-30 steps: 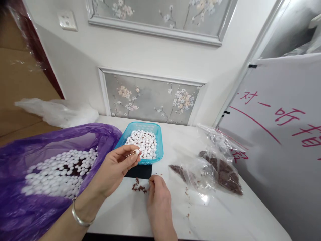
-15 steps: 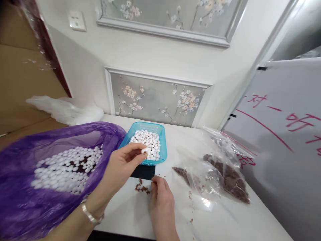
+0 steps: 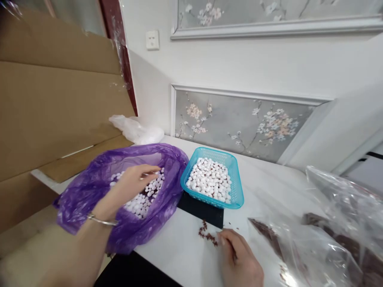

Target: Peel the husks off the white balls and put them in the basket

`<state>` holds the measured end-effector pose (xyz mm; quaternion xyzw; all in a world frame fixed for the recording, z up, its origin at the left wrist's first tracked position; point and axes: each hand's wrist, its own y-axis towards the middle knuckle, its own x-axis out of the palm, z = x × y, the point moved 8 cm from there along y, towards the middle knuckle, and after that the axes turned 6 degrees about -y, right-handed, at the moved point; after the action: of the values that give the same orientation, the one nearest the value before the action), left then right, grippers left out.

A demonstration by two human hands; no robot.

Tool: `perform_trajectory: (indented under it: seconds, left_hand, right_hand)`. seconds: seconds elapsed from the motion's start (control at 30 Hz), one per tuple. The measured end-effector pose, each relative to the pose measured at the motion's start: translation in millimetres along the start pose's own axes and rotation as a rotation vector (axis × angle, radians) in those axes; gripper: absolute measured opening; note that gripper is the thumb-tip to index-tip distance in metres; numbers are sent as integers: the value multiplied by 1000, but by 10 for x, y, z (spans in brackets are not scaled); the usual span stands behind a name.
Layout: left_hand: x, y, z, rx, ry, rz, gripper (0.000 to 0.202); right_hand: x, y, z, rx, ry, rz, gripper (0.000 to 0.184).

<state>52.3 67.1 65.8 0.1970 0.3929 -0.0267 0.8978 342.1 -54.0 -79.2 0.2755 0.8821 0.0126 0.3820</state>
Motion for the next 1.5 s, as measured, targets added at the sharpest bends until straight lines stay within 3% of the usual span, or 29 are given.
perform_trajectory:
  seconds: [0.1,0.17,0.27,0.4,0.5,0.6,0.7,0.77,0.9,1.07,1.3,1.5]
  left_hand:
    - [-295,-101,-531,-114,159,-11,25]
    - [-365,-198,-770,-165,223,-33,21]
    - [-317,-301,-948,-203,263,-58,17]
    - [-225,-283,-1012,-214,260,-43,14]
    - [-230,-240,-938,-181,202,7,14]
    - [-179,-285,-703,-126,41,56,20]
    - [130,-434,-357,-118,-479,-49,16]
    - [419,-564,-136,-180,-785,-172,13]
    - [830,-733,135,-259,-1063,-317,8]
    - [1043,-773,287,-190,-1144,-435,7]
    - [1097,-803,402,-160,-1052,-411,12]
    - [1027,-778,385,-132,-1000,-340,14]
  right_hand:
    - [-27,-3,-25,47,33,-17,31]
    - [-40,-6,-4,95,25,-24,32]
    - [-82,-26,40,172,9,22,35]
    - [-129,-52,49,196,61,100,39]
    - [-163,-77,-22,163,137,142,34]
    - [-151,-128,-224,92,327,117,27]
    - [-45,-213,-440,162,517,-16,19]
    - [-17,-258,-677,107,625,-90,11]
    - [6,-326,-1045,-17,835,-232,6]
    - [-5,-329,-1041,-20,918,-256,4]
    - [-63,-311,-1006,-138,814,-197,10]
    - [-91,-331,-1044,-187,717,-170,11]
